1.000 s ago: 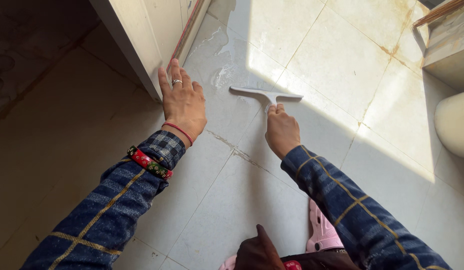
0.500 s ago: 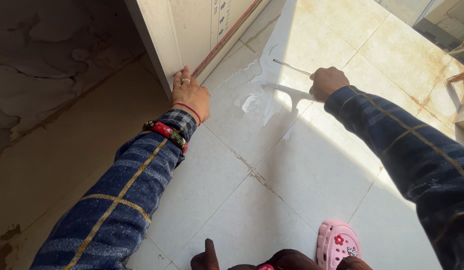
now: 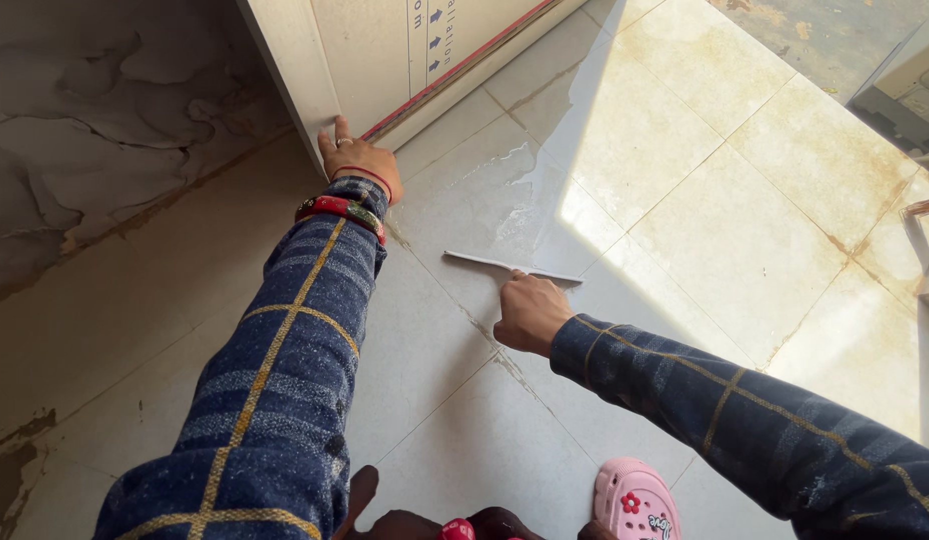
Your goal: The person uses a squeegee to push water across a tiled floor toward a drain. They repeatedly sweep the squeegee in different directions to gather water and move it toward the drain and along the edges of the room.
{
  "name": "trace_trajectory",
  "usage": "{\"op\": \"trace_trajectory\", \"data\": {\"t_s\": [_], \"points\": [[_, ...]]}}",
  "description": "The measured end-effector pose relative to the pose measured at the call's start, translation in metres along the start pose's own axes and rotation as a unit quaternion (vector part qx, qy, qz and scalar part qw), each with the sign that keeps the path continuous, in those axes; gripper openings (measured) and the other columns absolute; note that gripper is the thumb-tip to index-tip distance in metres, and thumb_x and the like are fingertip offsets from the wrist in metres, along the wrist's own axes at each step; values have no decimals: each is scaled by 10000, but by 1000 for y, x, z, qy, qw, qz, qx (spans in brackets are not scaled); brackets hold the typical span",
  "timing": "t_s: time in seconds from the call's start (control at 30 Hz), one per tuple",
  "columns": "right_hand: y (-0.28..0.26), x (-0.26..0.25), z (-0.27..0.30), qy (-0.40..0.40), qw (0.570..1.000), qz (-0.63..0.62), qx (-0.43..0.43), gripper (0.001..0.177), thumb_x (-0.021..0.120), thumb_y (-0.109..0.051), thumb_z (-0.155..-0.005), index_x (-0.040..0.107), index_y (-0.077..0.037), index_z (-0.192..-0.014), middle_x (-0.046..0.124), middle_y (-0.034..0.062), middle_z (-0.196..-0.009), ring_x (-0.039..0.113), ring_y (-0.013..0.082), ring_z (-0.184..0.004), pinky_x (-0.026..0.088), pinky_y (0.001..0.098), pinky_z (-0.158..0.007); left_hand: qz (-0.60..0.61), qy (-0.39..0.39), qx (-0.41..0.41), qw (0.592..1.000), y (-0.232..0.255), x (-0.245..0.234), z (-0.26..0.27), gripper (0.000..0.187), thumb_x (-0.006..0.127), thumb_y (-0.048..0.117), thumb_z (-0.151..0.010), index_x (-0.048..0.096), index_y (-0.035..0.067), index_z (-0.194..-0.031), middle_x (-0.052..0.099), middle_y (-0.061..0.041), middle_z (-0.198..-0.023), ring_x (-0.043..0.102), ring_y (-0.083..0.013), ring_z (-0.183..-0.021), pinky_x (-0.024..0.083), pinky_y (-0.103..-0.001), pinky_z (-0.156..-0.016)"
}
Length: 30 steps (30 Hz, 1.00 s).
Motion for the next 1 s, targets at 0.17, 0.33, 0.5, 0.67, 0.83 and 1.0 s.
{"op": "trace_trajectory", "data": {"t_s": [0.17, 0.33, 0.5, 0.67, 0.83, 1.0], "points": [[-11, -4, -4, 44, 988, -103, -103, 785, 722, -134, -564, 595, 83, -1307, 321, 333, -1528, 553, 444, -1246, 473, 414, -1060, -1, 9, 25, 1000, -4, 25, -6, 477, 617, 229, -918, 615, 183, -1393, 246, -154, -1669, 15, -298, -1580, -42, -592, -1222], [-24, 12, 2, -76, 983, -106, -129, 968, 738, -78, -536, 476, -52, -1468, 69, 196, -1693, 589, 381, -1273, 553, 404, -979, 70, 41, 19, 997, -23, 22, -33, 441, 555, 191, -948, 600, 164, -1385, 306, -143, -1635, 95, -256, -1563, -9, -632, -1223], [-34, 17, -11, -130, 967, -137, -170, 1059, 844, -168, -534, 459, -89, -1517, 81, 167, -1682, 641, 329, -1174, 611, 383, -903, 76, 87, 71, 991, -45, 7, -40, 428, 608, 147, -934, 627, 119, -1360, 479, -129, -1533, 200, -246, -1569, 117, -588, -1246], [-55, -6, -36, -44, 971, -103, -213, 778, 850, -408, -615, 636, -48, -1270, 489, 153, -1430, 722, 299, -972, 612, 386, -832, 47, 129, 86, 987, -67, 11, -33, 393, 639, 141, -916, 652, 136, -1310, 490, -116, -1520, 239, -239, -1545, 142, -563, -1251], [-112, -34, -48, 73, 954, -98, -275, 626, 833, -522, -673, 653, -15, -992, 593, 132, -1119, 690, 312, -790, 588, 431, -704, 82, 155, 69, 982, -76, -1, -45, 464, 643, 141, -898, 606, 122, -1360, 437, -163, -1553, 285, -257, -1495, 164, -550, -1234], [-189, -8, -62, 75, 929, 26, -362, 524, 801, -399, -734, 601, -25, -1042, 573, 147, -1084, 654, 331, -660, 558, 456, -618, 94, 106, 52, 989, -86, -3, -52, 448, 621, 142, -929, 593, 124, -1375, 436, -109, -1565, 274, -215, -1524, 131, -572, -1249]]}}
Point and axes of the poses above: each hand's wrist, its own z-axis away from the middle knuckle, its own x-axis out of the palm, y = z × x, the point moved 10 cm from there along -z, towards the middle knuckle
